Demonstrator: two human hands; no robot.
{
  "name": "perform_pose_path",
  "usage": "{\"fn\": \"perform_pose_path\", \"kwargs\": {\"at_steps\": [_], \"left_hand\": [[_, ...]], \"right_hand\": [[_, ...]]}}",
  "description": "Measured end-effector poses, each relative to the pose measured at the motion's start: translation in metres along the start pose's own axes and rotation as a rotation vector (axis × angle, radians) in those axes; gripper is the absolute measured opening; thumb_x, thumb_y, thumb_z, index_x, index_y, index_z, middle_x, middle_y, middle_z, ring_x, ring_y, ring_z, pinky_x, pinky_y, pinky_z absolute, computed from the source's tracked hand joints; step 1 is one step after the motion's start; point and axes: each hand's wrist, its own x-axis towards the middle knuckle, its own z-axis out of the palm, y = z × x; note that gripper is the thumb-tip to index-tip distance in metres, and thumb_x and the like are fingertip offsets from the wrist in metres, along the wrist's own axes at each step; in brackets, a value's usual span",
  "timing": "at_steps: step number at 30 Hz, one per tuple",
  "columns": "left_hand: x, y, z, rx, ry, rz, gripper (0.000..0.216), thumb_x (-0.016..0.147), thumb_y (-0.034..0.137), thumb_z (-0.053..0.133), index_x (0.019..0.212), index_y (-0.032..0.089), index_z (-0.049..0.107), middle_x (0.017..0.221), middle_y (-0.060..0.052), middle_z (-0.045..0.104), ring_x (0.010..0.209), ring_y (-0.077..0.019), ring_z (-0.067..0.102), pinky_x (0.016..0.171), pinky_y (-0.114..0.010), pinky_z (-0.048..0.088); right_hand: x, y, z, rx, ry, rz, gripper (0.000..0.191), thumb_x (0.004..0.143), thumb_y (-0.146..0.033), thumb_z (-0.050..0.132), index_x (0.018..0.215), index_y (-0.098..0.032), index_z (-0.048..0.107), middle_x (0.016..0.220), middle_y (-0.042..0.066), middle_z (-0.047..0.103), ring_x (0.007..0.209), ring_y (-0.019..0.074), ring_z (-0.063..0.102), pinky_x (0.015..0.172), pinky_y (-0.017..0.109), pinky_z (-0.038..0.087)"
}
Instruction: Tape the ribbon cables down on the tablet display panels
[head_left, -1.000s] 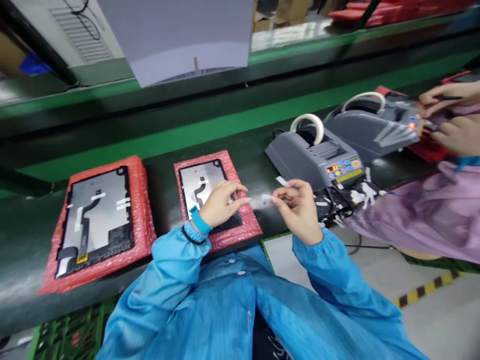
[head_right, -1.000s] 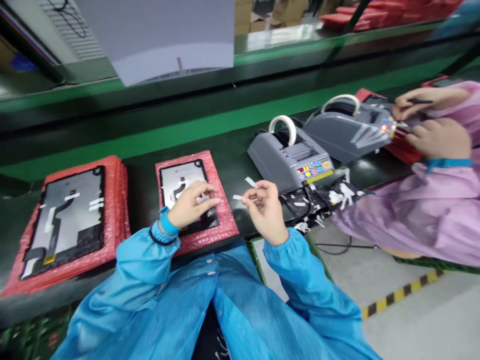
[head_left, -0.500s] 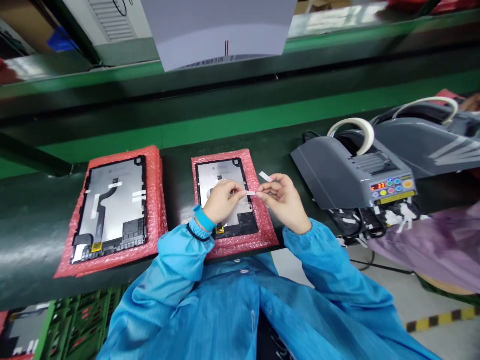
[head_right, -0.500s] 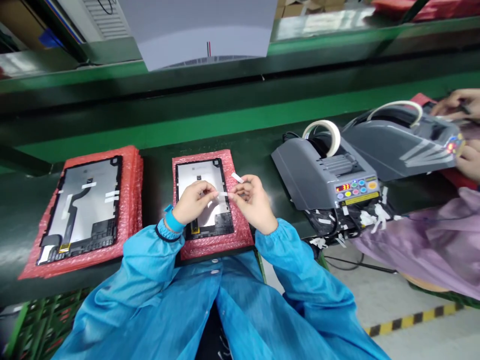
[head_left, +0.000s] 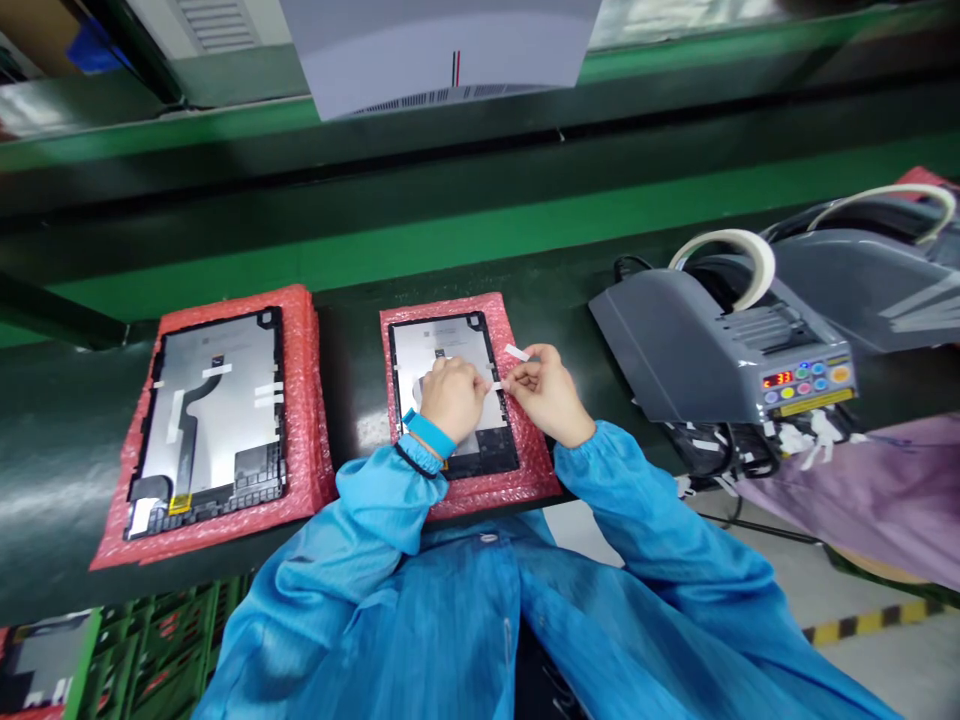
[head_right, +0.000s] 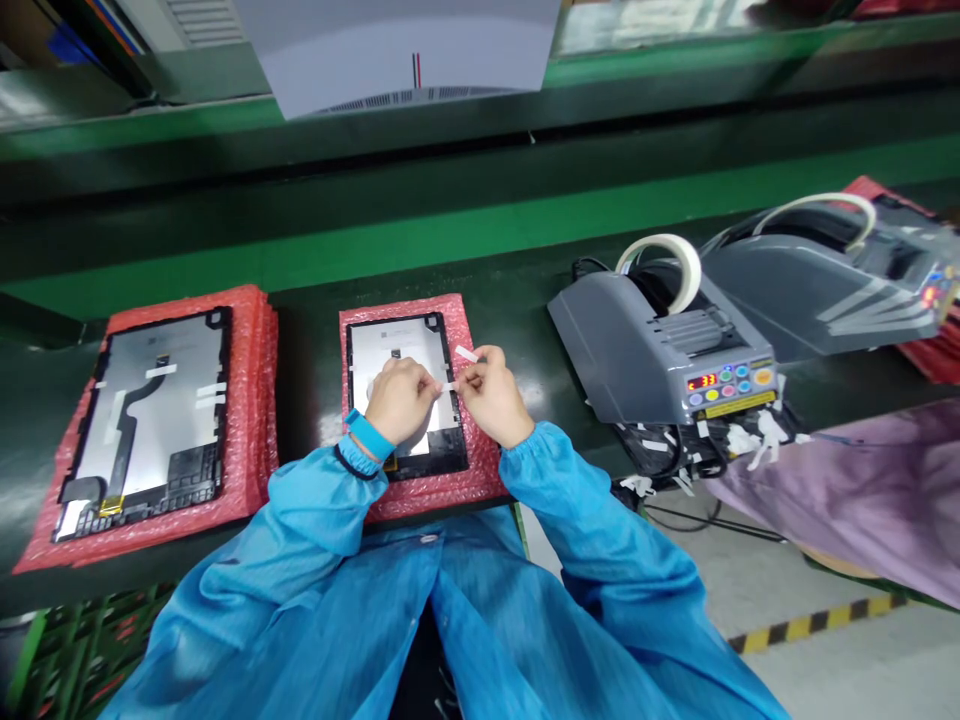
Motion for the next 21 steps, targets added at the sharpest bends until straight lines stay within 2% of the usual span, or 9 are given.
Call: {"fn": "perform_pose_path", "kwargs": {"at_steps": [5,14,18,21], "left_hand": [[-0.0001,0.0009,0.0045,0.067,-0.036,0.013,0.019,0.084,0.028,0.058,0.071,0.017,0.066,0.089,-0.011,0.062,0.098,-0.0297,0.052,0.079,-0.044,0.046],[0.0002,-0.0002,0.0078,0.12,-0.062,0.019,0.021,0.086,0.03,0.055,0.076,0.017,0.068,0.091,-0.012,0.061,0.1,-0.0297,0.05,0.083,-0.044,0.044],[0.0001,0.0034,0.0063,0.155,-0.074,0.0,0.02,0.085,0.03,0.056,0.077,0.017,0.068,0.092,-0.011,0.061,0.103,-0.0291,0.049,0.084,-0.042,0.044],[-0.0003,0.0046,0.005,0.17,-0.062,-0.03,0.017,0.083,0.032,0.06,0.075,0.017,0.065,0.092,-0.011,0.06,0.104,-0.0289,0.049,0.085,-0.041,0.043]], "right_hand": [[-0.0015,0.0024,0.0012,-0.103,-0.026,0.021,0.037,0.066,-0.014,0.056,0.094,-0.023,0.034,0.06,-0.007,0.059,0.059,0.0156,0.062,0.061,0.029,0.047],[-0.0014,0.0018,0.0001,-0.153,-0.069,0.036,0.037,0.067,-0.01,0.056,0.094,-0.022,0.033,0.062,-0.005,0.059,0.058,0.0147,0.059,0.061,0.028,0.045],[0.0003,0.0014,-0.0014,-0.256,-0.072,0.017,0.036,0.068,-0.013,0.058,0.093,-0.022,0.035,0.064,-0.005,0.057,0.059,0.0145,0.057,0.06,0.027,0.042],[0.0046,0.0006,-0.0079,-0.378,-0.077,0.023,0.039,0.066,-0.019,0.066,0.093,-0.023,0.038,0.061,-0.007,0.051,0.057,0.0138,0.053,0.056,0.025,0.037]]}}
